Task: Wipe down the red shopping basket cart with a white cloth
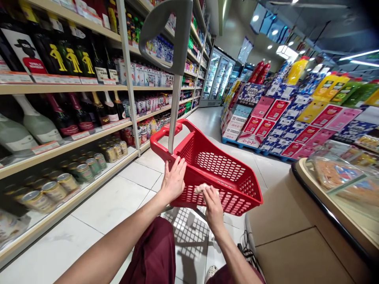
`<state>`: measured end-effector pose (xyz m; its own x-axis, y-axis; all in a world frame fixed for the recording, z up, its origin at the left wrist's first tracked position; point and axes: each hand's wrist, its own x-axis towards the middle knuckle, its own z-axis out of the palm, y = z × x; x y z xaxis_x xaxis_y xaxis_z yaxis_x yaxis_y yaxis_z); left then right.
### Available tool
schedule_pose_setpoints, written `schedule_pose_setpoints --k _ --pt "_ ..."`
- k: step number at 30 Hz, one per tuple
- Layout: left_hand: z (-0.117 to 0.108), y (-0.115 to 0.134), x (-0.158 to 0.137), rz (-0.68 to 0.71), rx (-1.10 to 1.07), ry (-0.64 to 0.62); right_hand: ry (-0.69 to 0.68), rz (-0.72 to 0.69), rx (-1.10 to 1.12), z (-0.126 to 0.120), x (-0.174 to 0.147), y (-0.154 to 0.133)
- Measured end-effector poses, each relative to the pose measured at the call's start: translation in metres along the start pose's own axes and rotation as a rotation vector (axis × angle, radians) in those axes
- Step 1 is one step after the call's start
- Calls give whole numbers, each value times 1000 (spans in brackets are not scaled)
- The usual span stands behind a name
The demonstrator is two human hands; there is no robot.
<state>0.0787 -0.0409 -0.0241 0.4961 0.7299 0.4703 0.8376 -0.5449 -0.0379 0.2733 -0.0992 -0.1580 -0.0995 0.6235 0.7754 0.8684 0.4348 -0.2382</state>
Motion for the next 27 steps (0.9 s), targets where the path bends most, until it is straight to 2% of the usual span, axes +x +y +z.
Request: schedule_pose_setpoints --k 3,6,8,11,14,16,18,20,22,24,27 --pt "-2 -1 -1 -29 -8 7 30 -28 7 2 15 -5" --pt "-4 -2 0 -13 -41 -13 -84 -87 0 12 5 -9" --pt "-7 -7 1 31 -80 -10 -109 -114 8 15 2 -16" --pt "-13 -21 3 82 -156 44 13 -104 34 9 26 -27" --pt "-16 -41 4 -32 -159 187 115 -112 35 7 52 -32" --pt "-16 -53 4 -174 -106 268 71 -141 9 12 53 -33" --pt "-16 -63 5 -223 -47 247 -20 -190 1 19 46 -34" --pt "-15 -69 7 -184 0 167 -41 -205 22 23 47 -39" --pt "-16 -72 9 -146 38 119 25 -179 52 26 66 -47" --pt "-16 -72 12 -153 71 123 96 -163 74 30 94 -57" --pt "-17 -71 13 -157 92 130 88 -179 59 47 116 -68"
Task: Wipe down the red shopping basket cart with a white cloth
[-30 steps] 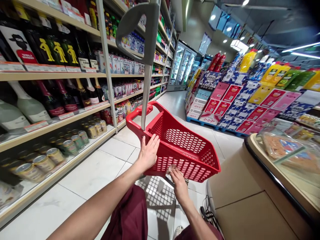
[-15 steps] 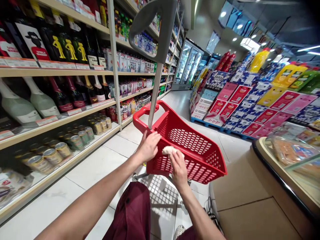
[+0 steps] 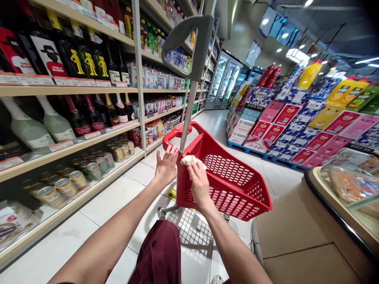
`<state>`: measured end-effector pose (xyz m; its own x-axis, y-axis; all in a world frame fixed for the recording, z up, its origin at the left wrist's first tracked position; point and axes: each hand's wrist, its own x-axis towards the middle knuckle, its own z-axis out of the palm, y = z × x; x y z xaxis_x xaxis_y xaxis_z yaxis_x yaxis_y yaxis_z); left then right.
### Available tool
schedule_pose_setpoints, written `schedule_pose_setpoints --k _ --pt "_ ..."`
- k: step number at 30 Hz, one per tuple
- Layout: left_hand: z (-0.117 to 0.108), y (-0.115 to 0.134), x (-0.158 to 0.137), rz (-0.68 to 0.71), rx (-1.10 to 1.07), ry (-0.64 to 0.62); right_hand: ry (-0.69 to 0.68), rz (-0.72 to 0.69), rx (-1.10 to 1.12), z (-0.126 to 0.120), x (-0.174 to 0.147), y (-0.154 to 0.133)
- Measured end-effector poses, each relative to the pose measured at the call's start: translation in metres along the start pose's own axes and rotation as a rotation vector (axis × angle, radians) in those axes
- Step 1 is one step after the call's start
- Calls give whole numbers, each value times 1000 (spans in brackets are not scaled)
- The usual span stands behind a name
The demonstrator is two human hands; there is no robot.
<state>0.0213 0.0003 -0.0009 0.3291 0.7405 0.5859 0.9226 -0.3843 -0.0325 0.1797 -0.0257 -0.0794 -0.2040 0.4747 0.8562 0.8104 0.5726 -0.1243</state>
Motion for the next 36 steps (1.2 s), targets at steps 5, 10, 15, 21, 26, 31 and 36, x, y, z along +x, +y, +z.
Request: schedule_pose_setpoints --k 5,10,15,21,26,31,36 --pt "-1 -2 -5 17 -10 -43 -198 -132 42 19 -23 -11" --pt "-1 -1 -8 -5 -4 -37 -51 -39 32 0 4 -12" --pt "-2 -3 -7 12 -8 -30 -114 -112 17 -7 -15 -6" --pt "-3 19 -10 -27 -55 38 -4 -2 -23 -31 -35 20" --pt "12 62 -16 198 -84 -92 -185 23 -58 -45 -76 38" --pt "25 79 -14 136 -65 -174 -105 59 -107 -64 -87 52" --pt "23 74 -13 125 -86 -155 -117 46 -160 -80 -98 71"
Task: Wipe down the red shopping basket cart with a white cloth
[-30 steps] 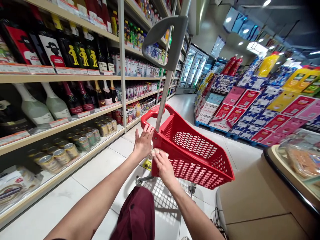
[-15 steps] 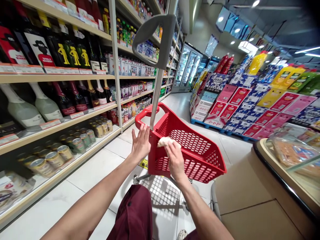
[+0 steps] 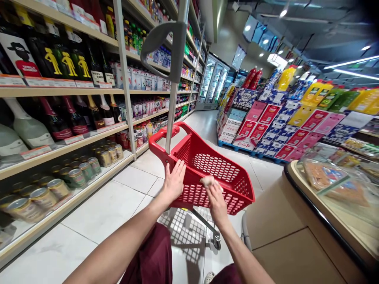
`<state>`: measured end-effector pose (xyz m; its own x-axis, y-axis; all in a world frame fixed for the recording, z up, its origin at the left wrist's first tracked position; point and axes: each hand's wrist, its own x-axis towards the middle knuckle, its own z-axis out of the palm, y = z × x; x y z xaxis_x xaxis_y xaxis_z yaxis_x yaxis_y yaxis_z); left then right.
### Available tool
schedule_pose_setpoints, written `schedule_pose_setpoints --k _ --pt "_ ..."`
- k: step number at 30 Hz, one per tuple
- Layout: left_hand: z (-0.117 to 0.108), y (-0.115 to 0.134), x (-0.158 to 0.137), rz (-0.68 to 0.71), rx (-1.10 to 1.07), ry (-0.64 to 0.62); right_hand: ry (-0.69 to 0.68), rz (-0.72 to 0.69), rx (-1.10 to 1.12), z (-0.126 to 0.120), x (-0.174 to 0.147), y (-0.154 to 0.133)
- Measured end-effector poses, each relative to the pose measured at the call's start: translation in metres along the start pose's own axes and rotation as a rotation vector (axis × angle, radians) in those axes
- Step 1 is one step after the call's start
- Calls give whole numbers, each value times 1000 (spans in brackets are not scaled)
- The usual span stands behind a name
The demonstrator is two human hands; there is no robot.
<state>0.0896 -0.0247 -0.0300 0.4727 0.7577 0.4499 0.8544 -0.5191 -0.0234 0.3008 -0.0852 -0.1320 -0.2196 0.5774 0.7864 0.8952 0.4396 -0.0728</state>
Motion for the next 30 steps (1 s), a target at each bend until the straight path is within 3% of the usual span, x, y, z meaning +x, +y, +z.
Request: schedule_pose_setpoints --k 3,8,14,20,25,27,30 --pt "-1 1 -2 11 -16 24 -66 -42 6 -2 -19 2" --pt "10 24 2 85 -2 28 43 83 -8 -11 -9 8" --pt "20 36 3 66 26 -55 -92 88 -17 -9 -42 15" --pt "23 43 5 93 22 -28 109 200 -72 -32 -32 35" --pt "29 53 7 124 17 -48 -18 249 -92 -36 -60 40" --pt "30 54 7 122 28 -37 35 295 -97 -37 -54 36" --pt "29 56 6 105 41 -16 173 351 -95 -37 -17 30"
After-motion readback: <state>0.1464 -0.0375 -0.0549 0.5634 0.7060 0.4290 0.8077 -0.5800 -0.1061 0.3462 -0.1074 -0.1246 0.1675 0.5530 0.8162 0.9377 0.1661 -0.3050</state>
